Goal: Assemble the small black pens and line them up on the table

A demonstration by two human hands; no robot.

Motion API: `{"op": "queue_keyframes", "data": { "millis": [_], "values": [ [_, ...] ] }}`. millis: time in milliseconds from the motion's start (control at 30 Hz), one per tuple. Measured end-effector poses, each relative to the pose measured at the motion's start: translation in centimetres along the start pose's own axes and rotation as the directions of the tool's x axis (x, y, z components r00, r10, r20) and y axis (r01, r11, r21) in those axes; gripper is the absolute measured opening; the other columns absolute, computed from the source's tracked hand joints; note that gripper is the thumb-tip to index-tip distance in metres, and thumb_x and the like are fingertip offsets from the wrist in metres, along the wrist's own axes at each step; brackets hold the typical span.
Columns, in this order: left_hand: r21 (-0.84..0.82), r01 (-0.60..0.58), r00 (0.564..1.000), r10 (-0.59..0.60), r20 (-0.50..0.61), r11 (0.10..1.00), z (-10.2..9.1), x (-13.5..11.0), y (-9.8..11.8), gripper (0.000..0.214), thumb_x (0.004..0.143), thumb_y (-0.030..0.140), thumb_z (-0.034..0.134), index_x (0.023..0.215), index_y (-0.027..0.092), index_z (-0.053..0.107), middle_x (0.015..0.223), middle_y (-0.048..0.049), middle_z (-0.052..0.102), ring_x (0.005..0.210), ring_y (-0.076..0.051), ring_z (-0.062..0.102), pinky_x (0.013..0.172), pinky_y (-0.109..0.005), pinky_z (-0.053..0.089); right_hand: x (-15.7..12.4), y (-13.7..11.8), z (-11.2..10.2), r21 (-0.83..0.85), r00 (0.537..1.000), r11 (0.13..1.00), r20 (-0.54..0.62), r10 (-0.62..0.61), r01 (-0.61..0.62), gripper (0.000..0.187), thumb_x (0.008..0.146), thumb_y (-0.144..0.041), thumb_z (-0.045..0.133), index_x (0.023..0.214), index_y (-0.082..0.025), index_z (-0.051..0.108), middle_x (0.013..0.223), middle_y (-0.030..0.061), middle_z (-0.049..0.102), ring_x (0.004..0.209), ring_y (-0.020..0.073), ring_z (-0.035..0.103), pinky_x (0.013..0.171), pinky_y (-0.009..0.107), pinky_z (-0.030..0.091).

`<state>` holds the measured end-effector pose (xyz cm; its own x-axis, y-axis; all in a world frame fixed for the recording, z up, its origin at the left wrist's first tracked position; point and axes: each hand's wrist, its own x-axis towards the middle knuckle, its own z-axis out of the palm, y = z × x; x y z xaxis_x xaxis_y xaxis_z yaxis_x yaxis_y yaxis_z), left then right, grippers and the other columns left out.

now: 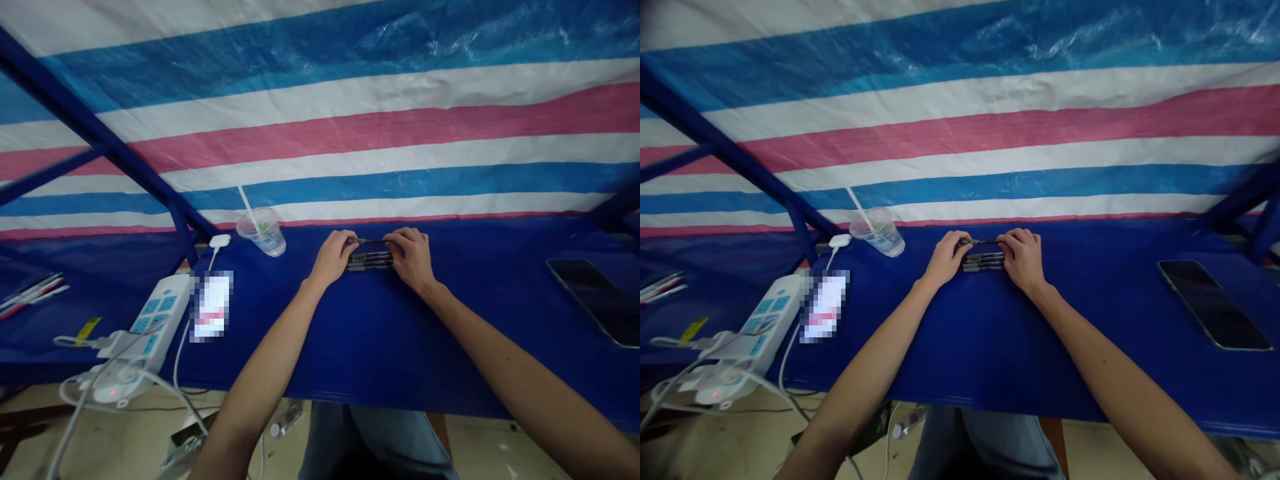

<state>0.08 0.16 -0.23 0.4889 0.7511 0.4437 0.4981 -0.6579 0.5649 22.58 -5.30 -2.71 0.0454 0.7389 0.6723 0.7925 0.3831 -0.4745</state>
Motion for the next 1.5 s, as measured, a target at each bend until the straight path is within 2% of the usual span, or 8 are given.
{"op": "queue_keyframes", "data": {
  "millis": [233,600,1000,1267,1500],
  "values": [
    [-0.006,0.0,0.997,-0.001,-0.073,1.0,0.06,0.06,-0.26,0.012,0.102,0.021,0.06,0.113,0.022,0.063,0.106,-0.0059,0.066,0.096,-0.02,0.065,0.091,-0.038,0.053,0.0,0.24,0.05,0.005,0.999,0.999,-0.03,0.036,-0.036,0.019,0.098,-0.021,0.055,0.099,-0.026,0.073,0.097,0.0055,0.071,0.091,0.0251,0.06,0.082,0.042,0.036],
    [-0.003,0.023,0.994,-0.023,-0.108,1.0,0.02,0.07,-0.37,0.012,0.101,0.02,0.061,0.113,0.022,0.063,0.106,-0.0053,0.066,0.093,-0.019,0.065,0.087,-0.036,0.053,0.06,0.33,-0.06,0.031,0.994,0.995,-0.045,0.101,-0.1,0.019,0.097,-0.019,0.056,0.097,-0.025,0.073,0.097,0.0057,0.07,0.092,0.0251,0.059,0.083,0.042,0.034],
    [-0.017,0.03,0.998,-0.031,-0.062,0.999,0.03,0.18,-0.4,0.012,0.101,0.021,0.063,0.112,0.022,0.066,0.102,-0.0044,0.068,0.093,-0.019,0.066,0.087,-0.035,0.053,0.1,0.29,-0.18,0.036,0.996,0.995,-0.004,0.089,-0.089,0.02,0.099,-0.021,0.056,0.099,-0.024,0.076,0.097,0.0067,0.071,0.092,0.0247,0.059,0.08,0.039,0.038],
    [0.006,-0.047,0.998,0.047,-0.038,0.999,-0.02,0.14,0.0,0.012,0.1,0.021,0.065,0.111,0.023,0.069,0.105,-0.0041,0.073,0.102,-0.021,0.064,0.092,-0.038,0.053,-0.04,0.08,-0.07,-0.016,1.0,1.0,0.006,-0.004,0.004,0.02,0.101,-0.022,0.056,0.099,-0.024,0.076,0.097,0.0065,0.071,0.09,0.0246,0.059,0.077,0.04,0.038],
    [-0.005,-0.088,0.996,0.088,-0.01,0.996,-0.09,0.07,0.14,0.012,0.1,0.028,0.066,0.11,0.025,0.072,0.105,-0.0035,0.074,0.102,-0.02,0.065,0.095,-0.04,0.053,-0.03,0.03,0.13,0.041,0.995,0.995,0.048,-0.089,0.087,0.018,0.102,-0.025,0.057,0.105,-0.024,0.074,0.102,0.0079,0.073,0.093,0.0253,0.061,0.078,0.041,0.041]
  ]
}}
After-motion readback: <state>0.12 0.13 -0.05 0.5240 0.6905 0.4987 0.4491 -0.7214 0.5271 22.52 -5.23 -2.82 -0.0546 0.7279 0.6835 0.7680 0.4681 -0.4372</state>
